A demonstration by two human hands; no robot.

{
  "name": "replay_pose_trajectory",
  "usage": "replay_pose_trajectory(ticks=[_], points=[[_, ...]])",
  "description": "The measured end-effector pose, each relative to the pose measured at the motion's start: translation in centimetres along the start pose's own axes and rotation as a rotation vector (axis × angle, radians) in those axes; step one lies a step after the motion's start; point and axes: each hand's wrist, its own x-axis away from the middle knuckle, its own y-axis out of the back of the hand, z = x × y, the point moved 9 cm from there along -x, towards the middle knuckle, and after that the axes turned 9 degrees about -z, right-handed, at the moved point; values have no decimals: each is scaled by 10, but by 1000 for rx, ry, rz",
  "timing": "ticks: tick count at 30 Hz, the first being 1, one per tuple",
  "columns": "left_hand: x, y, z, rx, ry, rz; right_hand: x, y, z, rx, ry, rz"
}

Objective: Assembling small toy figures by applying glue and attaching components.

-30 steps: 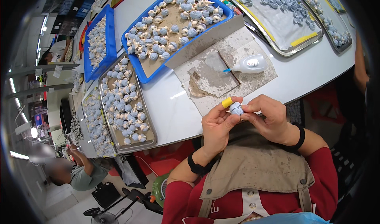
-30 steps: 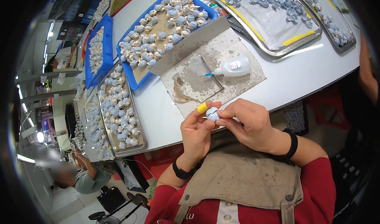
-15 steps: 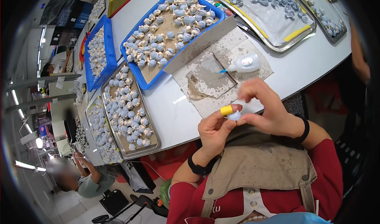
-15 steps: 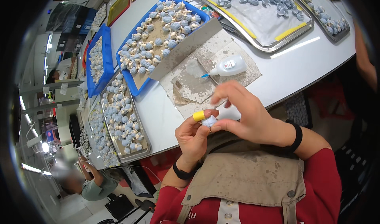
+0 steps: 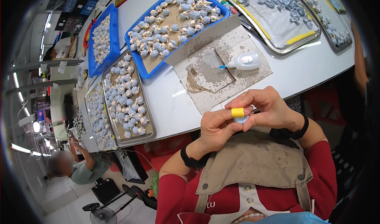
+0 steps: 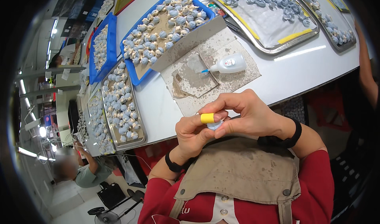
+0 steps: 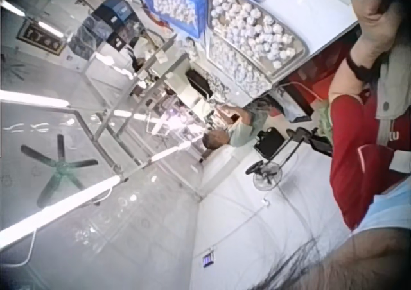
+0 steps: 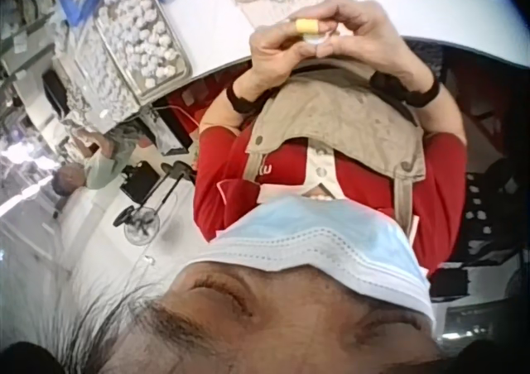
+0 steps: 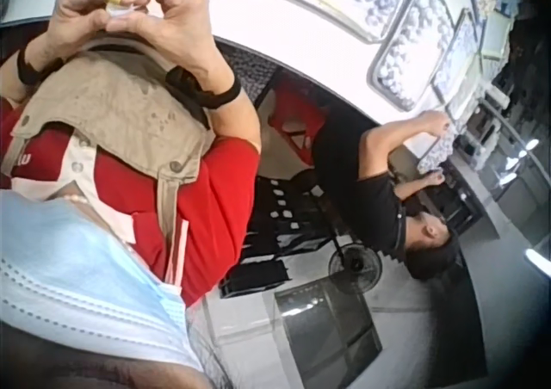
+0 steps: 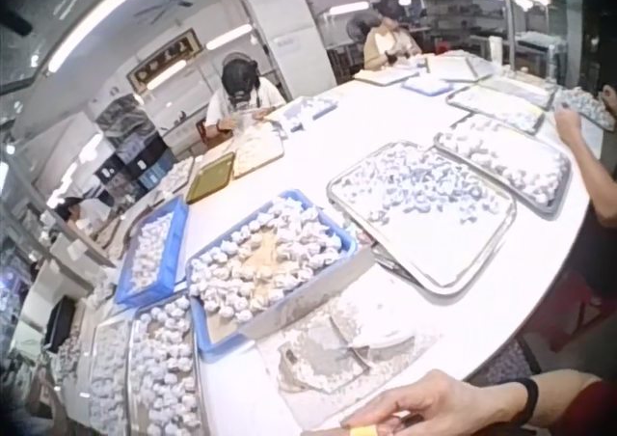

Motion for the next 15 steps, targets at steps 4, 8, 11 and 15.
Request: replay_pose_trajectory(ticks=[4, 8, 11, 15], points=[[5, 1, -4, -59, 47, 6, 0, -8, 5, -59, 20, 22], [-3, 23, 12, 6, 198, -237, 1, -6, -38, -230, -331, -80], [16, 81, -22, -845, -97, -251, -13, -17, -13, 102, 7, -161], [65, 203, -93, -1581, -29, -698, -12, 8, -7, 64, -45, -239]])
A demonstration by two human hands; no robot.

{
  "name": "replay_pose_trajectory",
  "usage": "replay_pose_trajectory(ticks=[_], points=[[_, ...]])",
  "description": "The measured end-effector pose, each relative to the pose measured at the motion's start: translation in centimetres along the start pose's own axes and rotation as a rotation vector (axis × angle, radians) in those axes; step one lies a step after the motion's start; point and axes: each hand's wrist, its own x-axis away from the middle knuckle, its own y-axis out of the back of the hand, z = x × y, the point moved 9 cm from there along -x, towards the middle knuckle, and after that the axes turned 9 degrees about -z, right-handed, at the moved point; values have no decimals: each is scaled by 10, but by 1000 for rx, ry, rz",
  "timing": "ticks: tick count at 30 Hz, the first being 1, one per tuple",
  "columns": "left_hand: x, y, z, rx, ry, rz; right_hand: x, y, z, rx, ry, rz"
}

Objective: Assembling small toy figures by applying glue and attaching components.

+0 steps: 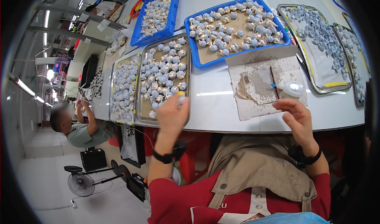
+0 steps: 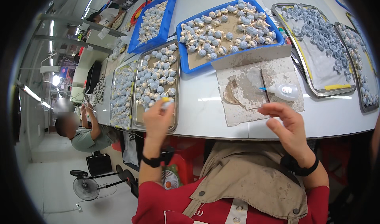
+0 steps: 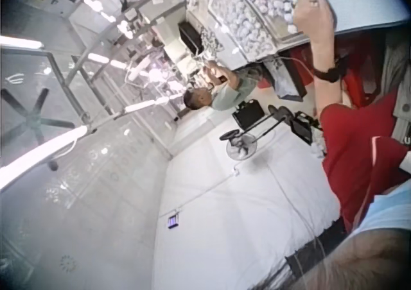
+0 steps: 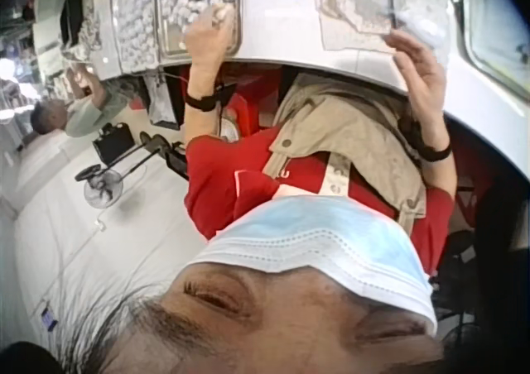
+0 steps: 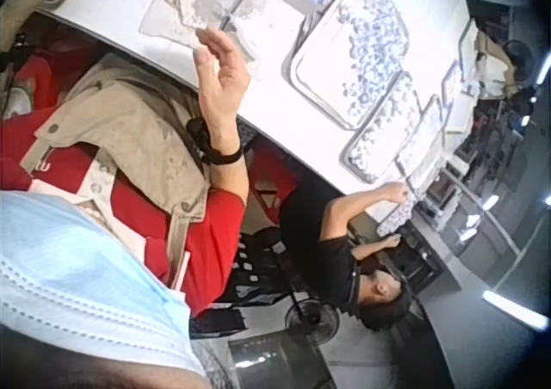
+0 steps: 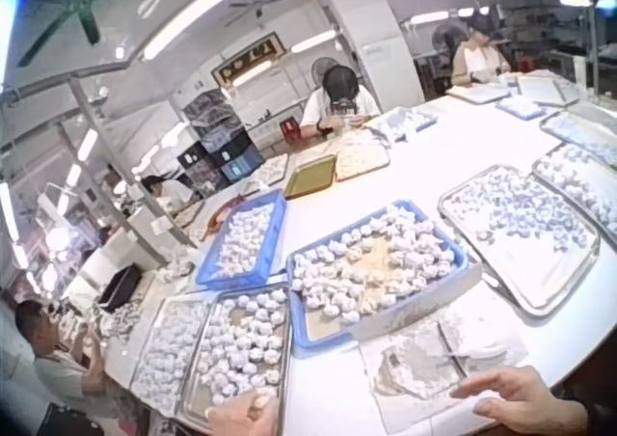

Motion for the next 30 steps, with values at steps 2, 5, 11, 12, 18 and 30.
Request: replay_pose_trajectory(ticks=[2, 5, 11, 12, 18, 30], points=[[-14, 12, 29, -189, 11, -3, 0, 14, -3, 114, -31, -54], [-55, -8, 11, -315, -190, 52, -5, 30, 2, 267, 9, -160], [-121, -117, -64, 88, -637, 121, -24, 33, 29, 545, 176, -243], [-125, -128, -59, 51, -642, 143, -25, 29, 31, 541, 186, -221], [-99, -89, -74, 487, -186, 233, -24, 31, 53, 1073, 467, -192], [100, -136, -135, 1593, 954, 945, -24, 54, 8, 1111, 169, -156]])
